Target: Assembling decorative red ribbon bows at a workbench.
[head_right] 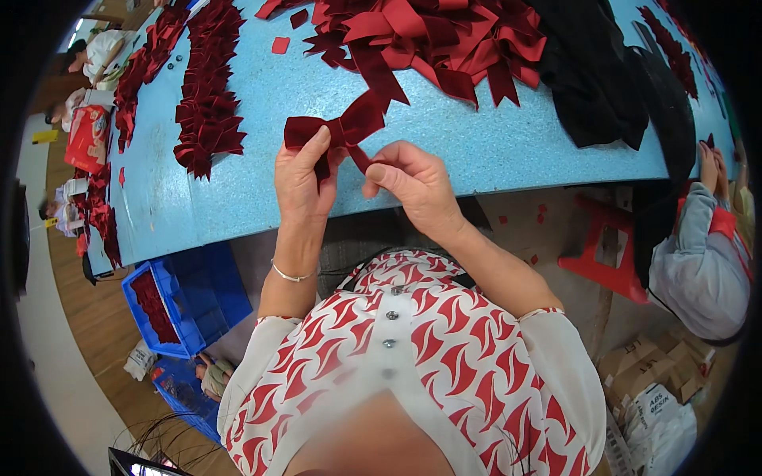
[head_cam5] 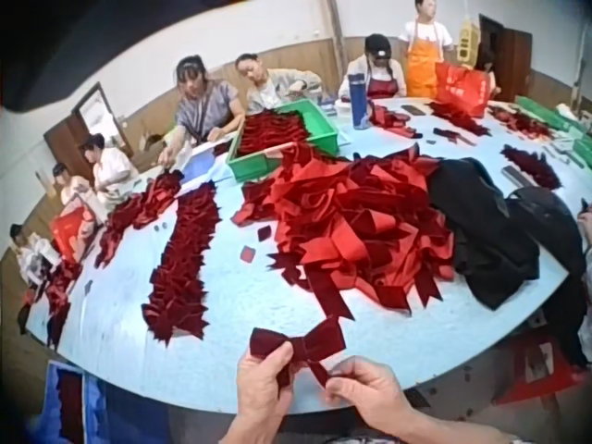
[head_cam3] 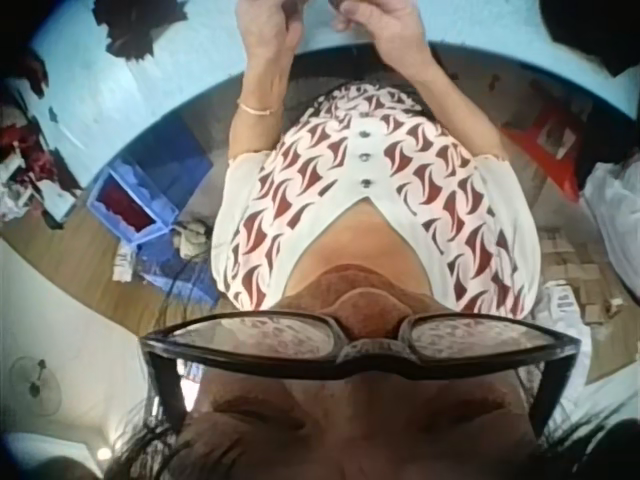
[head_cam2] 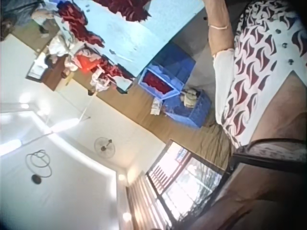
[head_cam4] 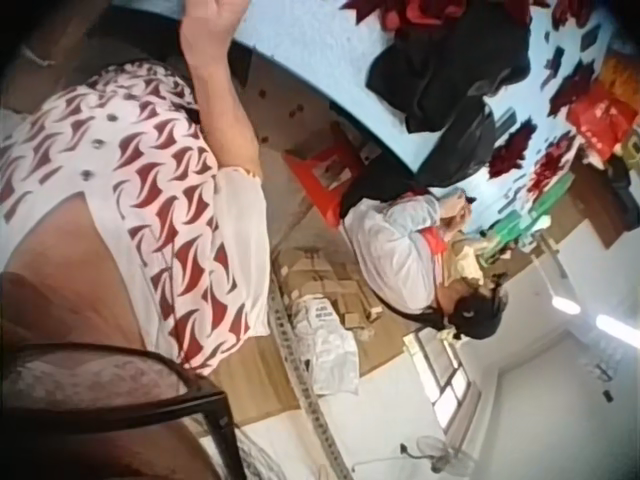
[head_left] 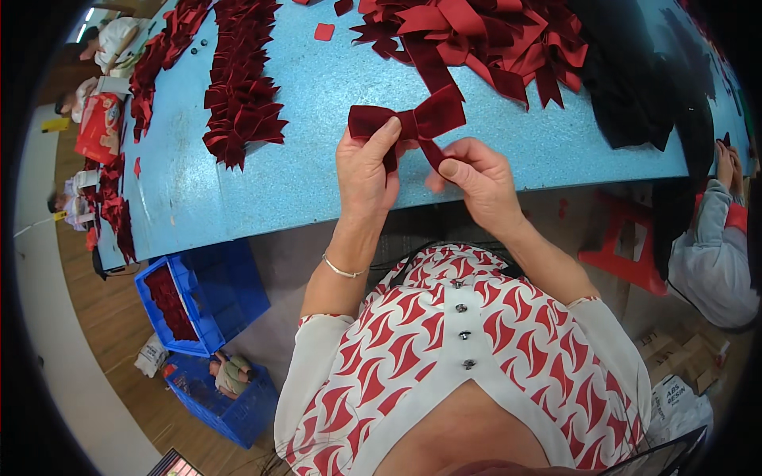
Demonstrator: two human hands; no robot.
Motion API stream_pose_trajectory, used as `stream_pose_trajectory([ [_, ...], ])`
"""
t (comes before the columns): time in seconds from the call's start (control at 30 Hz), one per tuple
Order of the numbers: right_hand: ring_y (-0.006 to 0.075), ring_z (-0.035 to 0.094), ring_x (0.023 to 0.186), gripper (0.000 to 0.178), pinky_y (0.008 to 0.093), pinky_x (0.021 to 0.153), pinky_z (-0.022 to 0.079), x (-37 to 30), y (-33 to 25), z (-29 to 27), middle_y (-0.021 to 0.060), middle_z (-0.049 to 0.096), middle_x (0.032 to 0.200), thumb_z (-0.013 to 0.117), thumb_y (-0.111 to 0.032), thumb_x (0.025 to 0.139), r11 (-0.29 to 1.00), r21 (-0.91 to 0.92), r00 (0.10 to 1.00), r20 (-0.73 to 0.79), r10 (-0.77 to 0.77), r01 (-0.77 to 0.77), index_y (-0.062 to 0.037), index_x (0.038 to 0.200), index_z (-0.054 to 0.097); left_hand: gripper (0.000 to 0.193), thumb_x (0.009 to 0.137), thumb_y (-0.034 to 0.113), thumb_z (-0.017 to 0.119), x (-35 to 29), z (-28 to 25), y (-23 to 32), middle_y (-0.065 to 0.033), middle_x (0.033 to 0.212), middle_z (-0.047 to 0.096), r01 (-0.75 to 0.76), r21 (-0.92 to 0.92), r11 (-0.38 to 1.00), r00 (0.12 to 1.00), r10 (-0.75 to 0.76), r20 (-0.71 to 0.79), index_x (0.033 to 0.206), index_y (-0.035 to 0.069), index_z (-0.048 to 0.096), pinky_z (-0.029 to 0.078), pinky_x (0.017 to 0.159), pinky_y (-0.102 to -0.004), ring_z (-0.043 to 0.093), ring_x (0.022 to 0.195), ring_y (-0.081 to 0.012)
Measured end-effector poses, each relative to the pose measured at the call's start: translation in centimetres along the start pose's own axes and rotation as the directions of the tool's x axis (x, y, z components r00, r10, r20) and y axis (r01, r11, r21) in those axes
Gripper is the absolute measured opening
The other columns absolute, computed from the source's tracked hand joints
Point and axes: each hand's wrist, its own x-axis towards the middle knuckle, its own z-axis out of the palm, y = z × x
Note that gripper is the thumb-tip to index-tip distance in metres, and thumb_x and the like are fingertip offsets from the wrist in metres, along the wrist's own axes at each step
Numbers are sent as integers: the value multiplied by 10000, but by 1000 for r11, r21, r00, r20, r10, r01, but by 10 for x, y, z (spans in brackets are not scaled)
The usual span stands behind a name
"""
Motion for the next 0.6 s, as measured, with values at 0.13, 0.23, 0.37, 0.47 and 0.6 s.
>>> stream_pose_trajectory([
  [0.13, 137, 568, 732, 154, 267, 690, 473, -4, -4, 7, 89, 575, 839, 516, -122, 872, 953, 193, 972, 36, 230, -233, 22, 921, 536, 84, 804, 4, 570, 1, 2, -3, -81, 811, 606, -53, 26, 998, 999, 53, 1, 881, 15, 539, 500, 602, -285, 599, 701, -164],
  [0.23, 131, 566, 739, 155, 260, 684, 472, -2, -10, 6, 78, 573, 856, 522, -121, 867, 983, 85, 984, -48, 169, -164, 19, 931, 536, 85, 804, 4, 570, 1, -2, -4, -79, 806, 604, -80, 63, 995, 997, 80, 7, 883, 15, 538, 495, 599, -281, 597, 697, -161],
  [0.37, 129, 572, 738, 157, 258, 661, 485, 6, -15, 0, 65, 576, 864, 542, -111, 854, 980, -189, 980, -175, -90, 56, 17, 944, 535, 80, 808, 10, 567, 0, -3, -2, -80, 805, 604, -61, 74, 995, 998, 61, 1, 883, 14, 537, 494, 599, -279, 596, 697, -160],
  [0.47, 129, 581, 730, 161, 257, 634, 496, 11, -15, 1, 62, 583, 860, 561, -95, 840, 982, -183, 988, -139, -67, 41, 17, 953, 534, 79, 811, 9, 561, -2, -2, -3, -81, 806, 604, -33, 68, 997, 999, 32, 19, 887, 12, 539, 495, 596, -281, 597, 698, -162],
  [0.6, 122, 589, 711, 151, 232, 608, 492, 13, -7, 6, 64, 582, 850, 584, -63, 818, 999, 26, 994, -99, 42, -40, 19, 931, 526, 76, 811, 10, 559, 0, -3, -5, -79, 807, 604, -10, 47, 999, 1000, 10, 4, 883, 10, 536, 494, 601, -277, 596, 702, -159],
])
